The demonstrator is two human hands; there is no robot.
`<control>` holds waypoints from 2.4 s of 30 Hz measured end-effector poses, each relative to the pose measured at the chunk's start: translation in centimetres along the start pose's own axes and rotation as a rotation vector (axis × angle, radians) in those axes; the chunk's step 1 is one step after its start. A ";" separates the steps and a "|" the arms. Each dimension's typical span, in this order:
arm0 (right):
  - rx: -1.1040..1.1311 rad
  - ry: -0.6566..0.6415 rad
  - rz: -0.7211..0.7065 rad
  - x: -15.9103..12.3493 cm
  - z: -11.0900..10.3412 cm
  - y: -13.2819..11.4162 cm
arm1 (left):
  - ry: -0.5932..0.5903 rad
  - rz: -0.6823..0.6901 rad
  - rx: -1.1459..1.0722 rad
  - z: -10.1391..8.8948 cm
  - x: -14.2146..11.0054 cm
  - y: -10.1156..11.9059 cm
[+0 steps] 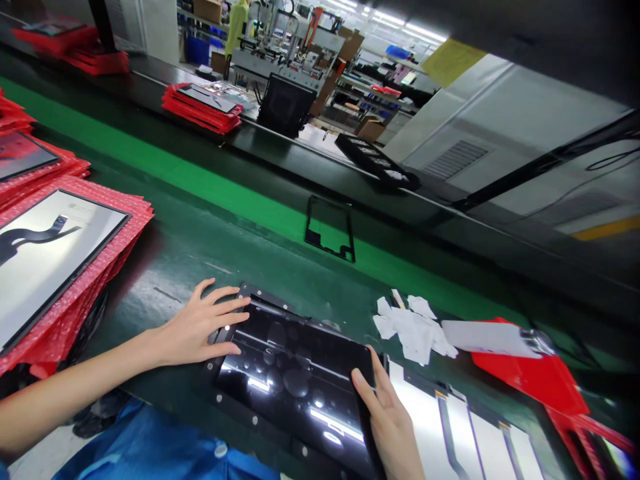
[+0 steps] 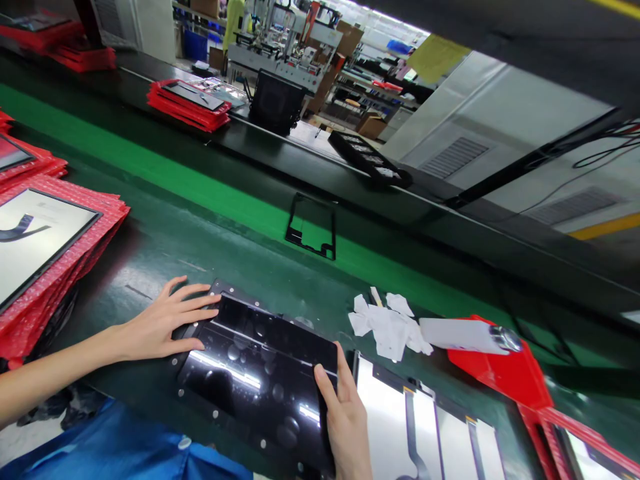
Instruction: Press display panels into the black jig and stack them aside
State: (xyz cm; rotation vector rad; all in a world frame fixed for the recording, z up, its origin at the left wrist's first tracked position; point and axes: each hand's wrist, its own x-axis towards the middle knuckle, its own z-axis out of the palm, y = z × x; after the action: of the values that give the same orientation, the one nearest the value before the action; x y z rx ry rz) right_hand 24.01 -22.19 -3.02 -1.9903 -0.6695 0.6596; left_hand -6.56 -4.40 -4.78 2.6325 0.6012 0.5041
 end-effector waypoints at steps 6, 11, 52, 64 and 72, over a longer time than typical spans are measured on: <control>-0.006 -0.003 0.079 -0.5 0.3 -0.8 | -0.001 -0.111 -0.070 0.4 0.2 -0.1; -0.013 0.033 0.087 -0.8 0.5 -1.0 | -0.033 -0.084 -0.036 0.5 0.5 0.1; -0.893 -0.109 -0.754 2.1 -2.8 3.5 | 0.084 -0.018 0.298 2.7 2.9 0.6; -0.615 -0.100 -0.655 1.2 -1.5 3.6 | 0.086 -0.062 0.312 3.6 2.4 -0.2; -0.471 -0.419 -0.077 -4.8 -4.9 2.8 | -0.185 0.096 0.154 2.0 -3.7 -3.1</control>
State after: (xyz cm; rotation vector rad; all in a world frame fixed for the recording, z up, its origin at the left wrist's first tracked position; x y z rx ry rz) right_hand 24.46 -29.59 -2.40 -2.2531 -1.2407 0.9515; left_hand -9.84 -4.20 -8.84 2.8239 0.4743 0.2453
